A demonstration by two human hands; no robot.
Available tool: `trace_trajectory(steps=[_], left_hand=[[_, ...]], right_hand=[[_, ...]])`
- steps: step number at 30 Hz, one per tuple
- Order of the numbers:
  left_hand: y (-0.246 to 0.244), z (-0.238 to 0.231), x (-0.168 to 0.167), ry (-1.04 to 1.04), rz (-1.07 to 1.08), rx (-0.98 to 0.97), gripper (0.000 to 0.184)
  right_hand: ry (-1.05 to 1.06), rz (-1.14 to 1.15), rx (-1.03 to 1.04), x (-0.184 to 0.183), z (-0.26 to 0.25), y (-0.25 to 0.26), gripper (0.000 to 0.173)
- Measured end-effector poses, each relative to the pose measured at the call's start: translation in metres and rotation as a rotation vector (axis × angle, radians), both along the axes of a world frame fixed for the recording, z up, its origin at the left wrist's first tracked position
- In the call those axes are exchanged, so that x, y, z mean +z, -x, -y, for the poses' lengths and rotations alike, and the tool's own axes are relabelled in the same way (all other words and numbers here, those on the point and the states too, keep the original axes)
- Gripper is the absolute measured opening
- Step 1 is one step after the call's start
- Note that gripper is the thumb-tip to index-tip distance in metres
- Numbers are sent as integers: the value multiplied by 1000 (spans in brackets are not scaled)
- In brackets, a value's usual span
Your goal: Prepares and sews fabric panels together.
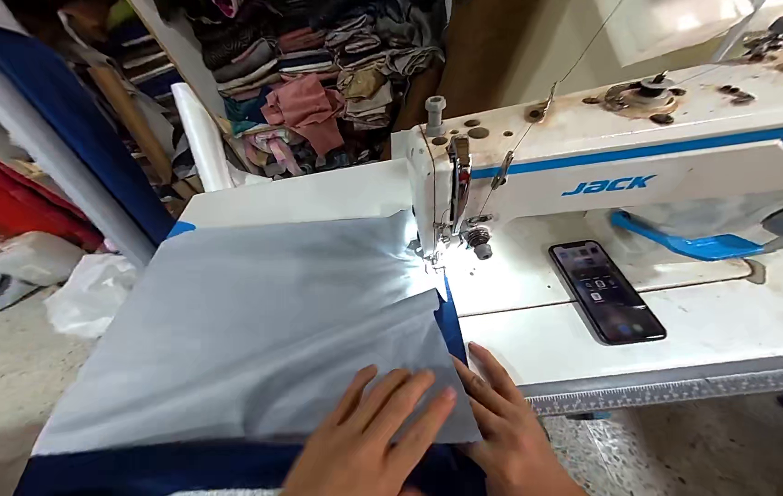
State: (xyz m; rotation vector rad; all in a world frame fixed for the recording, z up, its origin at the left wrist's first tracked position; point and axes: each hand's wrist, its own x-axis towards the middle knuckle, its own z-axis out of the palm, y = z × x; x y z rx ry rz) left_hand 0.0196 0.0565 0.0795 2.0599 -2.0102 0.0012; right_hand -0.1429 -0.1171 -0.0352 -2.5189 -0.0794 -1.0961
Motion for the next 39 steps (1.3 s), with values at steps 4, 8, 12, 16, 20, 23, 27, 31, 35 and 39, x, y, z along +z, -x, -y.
trace_trajectory(steps=[4, 8, 12, 16, 20, 23, 27, 31, 35, 39], left_hand=[[3, -6, -49, 239, 27, 56, 15], [10, -14, -24, 232, -204, 77, 29], [24, -9, -19, 179, -245, 193, 35], [24, -13, -40, 91, -211, 209, 34], [13, -25, -30, 268, -468, 141, 21], [18, -28, -18, 456, -517, 212, 20], [33, -23, -24, 208, -278, 239, 22], [20, -20, -46, 111, -181, 278, 46], [31, -19, -52, 444, -50, 283, 18], [60, -23, -38, 649, -111, 367, 17]], right_hand=[[35, 4, 21, -1, 0, 4, 25], [21, 9, -27, -4, -8, 5, 28], [-46, 13, -41, -1, -19, 5, 31], [-43, 14, -111, 9, -40, 8, 31], [-90, -4, -119, 17, -52, 16, 32], [-114, 1, -97, 16, -52, 18, 26], [-188, 5, -67, 14, -54, 21, 26], [-195, -25, -20, 10, -53, 25, 37], [-176, -11, -5, 6, -58, 24, 43], [-163, 24, -81, 2, -70, 28, 28]])
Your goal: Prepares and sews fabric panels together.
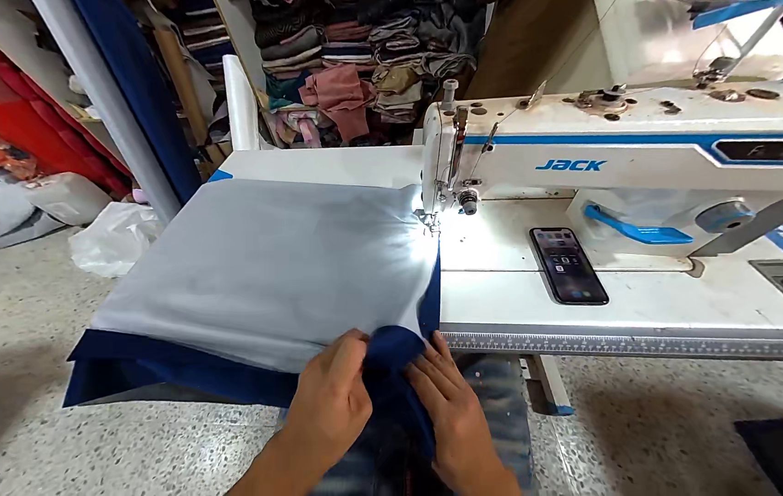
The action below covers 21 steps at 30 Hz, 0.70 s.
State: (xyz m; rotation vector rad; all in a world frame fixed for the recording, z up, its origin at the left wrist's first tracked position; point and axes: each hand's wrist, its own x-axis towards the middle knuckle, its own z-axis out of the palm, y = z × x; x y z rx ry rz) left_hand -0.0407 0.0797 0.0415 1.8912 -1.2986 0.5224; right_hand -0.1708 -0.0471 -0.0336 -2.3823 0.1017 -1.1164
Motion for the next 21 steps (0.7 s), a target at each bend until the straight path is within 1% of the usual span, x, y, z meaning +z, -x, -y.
trace_trajectory(steps=[2, 3, 4, 5, 6, 7, 8, 10, 13, 14, 15, 19, 21], left_hand=[[3, 1, -5, -80, -102, -78, 22], [3, 1, -5, -145, -184, -113, 34], [3, 0, -3, -221, -257, -132, 51], [3, -1, -2, -281, -293, -128, 60], [3, -3, -2, -307, -293, -118, 55], [4, -3, -3, -300, -268, -102, 38], [6, -1, -4, -255, -227, -87, 26], [13, 7, -5, -178, -127, -81, 26], [21, 19, -8, -206, -11, -139, 22], [21, 22, -10, -222, 6, -165, 27], [20, 24, -11, -237, 18, -185, 28], [14, 25, -15, -240, 23, -284, 27], [10, 24, -15, -230, 39, -301, 27]], right_hand=[[-18, 3, -20, -1, -6, 1, 23], [-21, 7, -24, -1, -7, 1, 22], [-17, 7, -31, -1, -7, 1, 21], [-11, -1, -34, -2, -7, 3, 22], [-5, -9, -31, -2, -7, 4, 24], [-1, -15, -29, -2, -7, 6, 25], [2, -10, -27, -2, -8, 7, 26], [17, 12, -66, -1, -13, 8, 23], [21, 22, -153, 0, -23, 9, 20], [22, 16, -179, 0, -25, 9, 19], [20, 10, -195, 0, -26, 9, 18], [22, -23, -187, -1, -25, 10, 17], [32, -27, -174, 0, -23, 11, 17]])
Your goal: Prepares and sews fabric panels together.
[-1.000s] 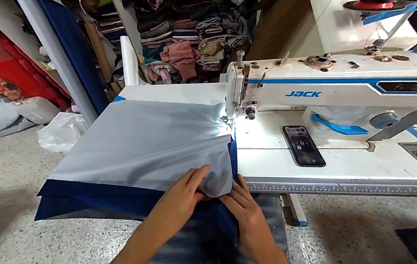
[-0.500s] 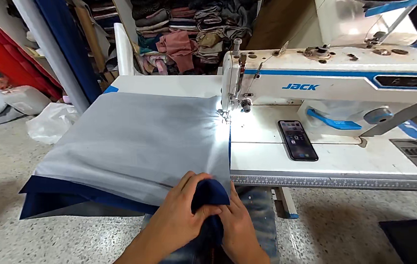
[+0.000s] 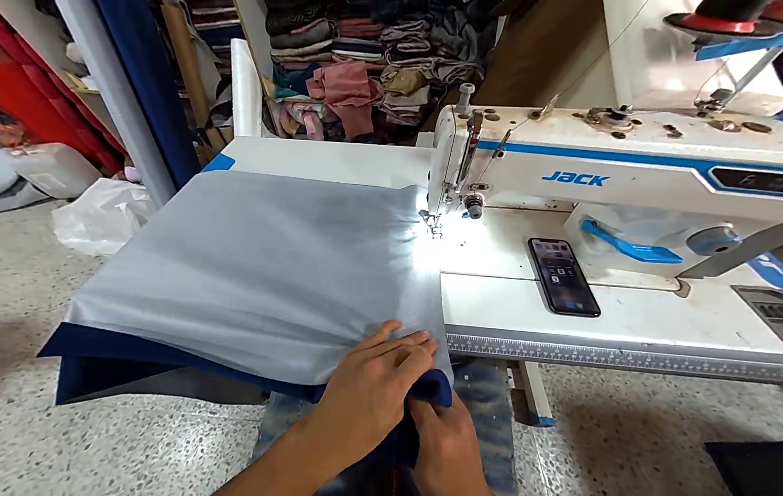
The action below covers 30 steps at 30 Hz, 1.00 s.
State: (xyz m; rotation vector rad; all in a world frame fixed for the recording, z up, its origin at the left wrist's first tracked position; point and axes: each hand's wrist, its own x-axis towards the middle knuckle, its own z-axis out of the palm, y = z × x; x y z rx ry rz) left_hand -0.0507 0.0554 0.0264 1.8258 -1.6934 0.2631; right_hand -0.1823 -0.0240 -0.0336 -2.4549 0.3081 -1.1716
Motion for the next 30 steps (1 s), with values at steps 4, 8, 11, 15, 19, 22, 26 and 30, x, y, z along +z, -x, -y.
trace_trajectory(steps=[4, 8, 11, 15, 19, 22, 26, 30], left_hand=[[-8, -2, -2, -4, 20, -14, 30], [-10, -1, -7, -13, -28, -47, 31], [-10, 2, -10, -4, -75, -36, 31], [-13, 11, -13, -1, -127, -24, 32], [-16, 21, -11, -18, -178, -41, 33], [-20, 28, -9, -35, -181, -66, 33], [-28, 35, -7, -62, -135, -59, 33], [-36, 43, -5, -99, -153, -35, 34]], right_hand=[[20, -6, 14, 0, 5, 3, 16], [10, -23, 10, -4, 7, 4, 16], [-1, -13, -8, -7, 8, 1, 17], [20, -23, -21, -7, 14, -5, 18], [38, -37, -43, -4, 19, -9, 17], [61, -39, -60, -2, 23, -13, 17], [70, -60, -46, 2, 29, -17, 20], [76, -78, -39, 6, 35, -22, 24]])
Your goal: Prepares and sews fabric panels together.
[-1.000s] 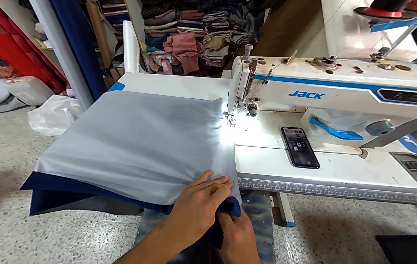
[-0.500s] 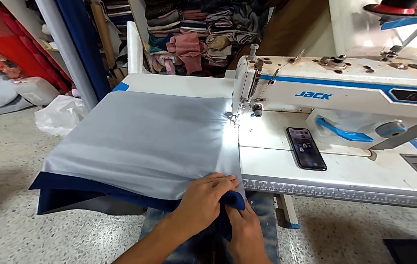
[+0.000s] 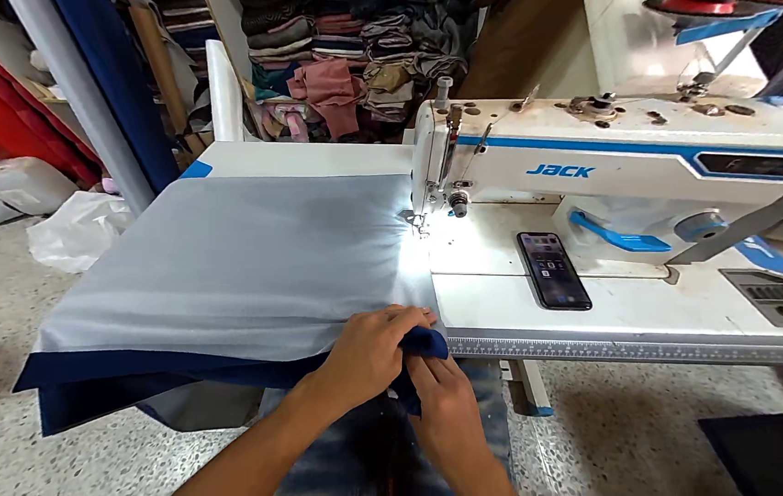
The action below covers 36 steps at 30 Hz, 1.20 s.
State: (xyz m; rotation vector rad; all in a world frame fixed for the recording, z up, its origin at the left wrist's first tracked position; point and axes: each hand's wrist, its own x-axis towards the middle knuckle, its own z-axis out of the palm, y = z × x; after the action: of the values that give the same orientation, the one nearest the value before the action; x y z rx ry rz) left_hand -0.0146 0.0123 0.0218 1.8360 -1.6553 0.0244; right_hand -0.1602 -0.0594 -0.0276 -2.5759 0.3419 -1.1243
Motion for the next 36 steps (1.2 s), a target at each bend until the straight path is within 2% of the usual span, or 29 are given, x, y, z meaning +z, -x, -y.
trace_trajectory(steps=[12, 20, 28, 32, 36], left_hand=[[-32, 22, 5, -18, -89, 116, 30], [-46, 36, 11, -98, -42, 110, 24], [-73, 48, 13, -62, -31, 21, 20], [-82, 48, 13, -49, -8, -17, 10], [-89, 50, 11, 2, -21, -106, 29]], right_hand=[[-24, -27, 58, 13, 21, -20, 42], [-10, -61, 48, 15, 29, -31, 39], [25, -99, 54, 18, 40, -40, 39], [55, -118, 59, 20, 44, -43, 35], [74, -151, 70, 23, 48, -46, 26]])
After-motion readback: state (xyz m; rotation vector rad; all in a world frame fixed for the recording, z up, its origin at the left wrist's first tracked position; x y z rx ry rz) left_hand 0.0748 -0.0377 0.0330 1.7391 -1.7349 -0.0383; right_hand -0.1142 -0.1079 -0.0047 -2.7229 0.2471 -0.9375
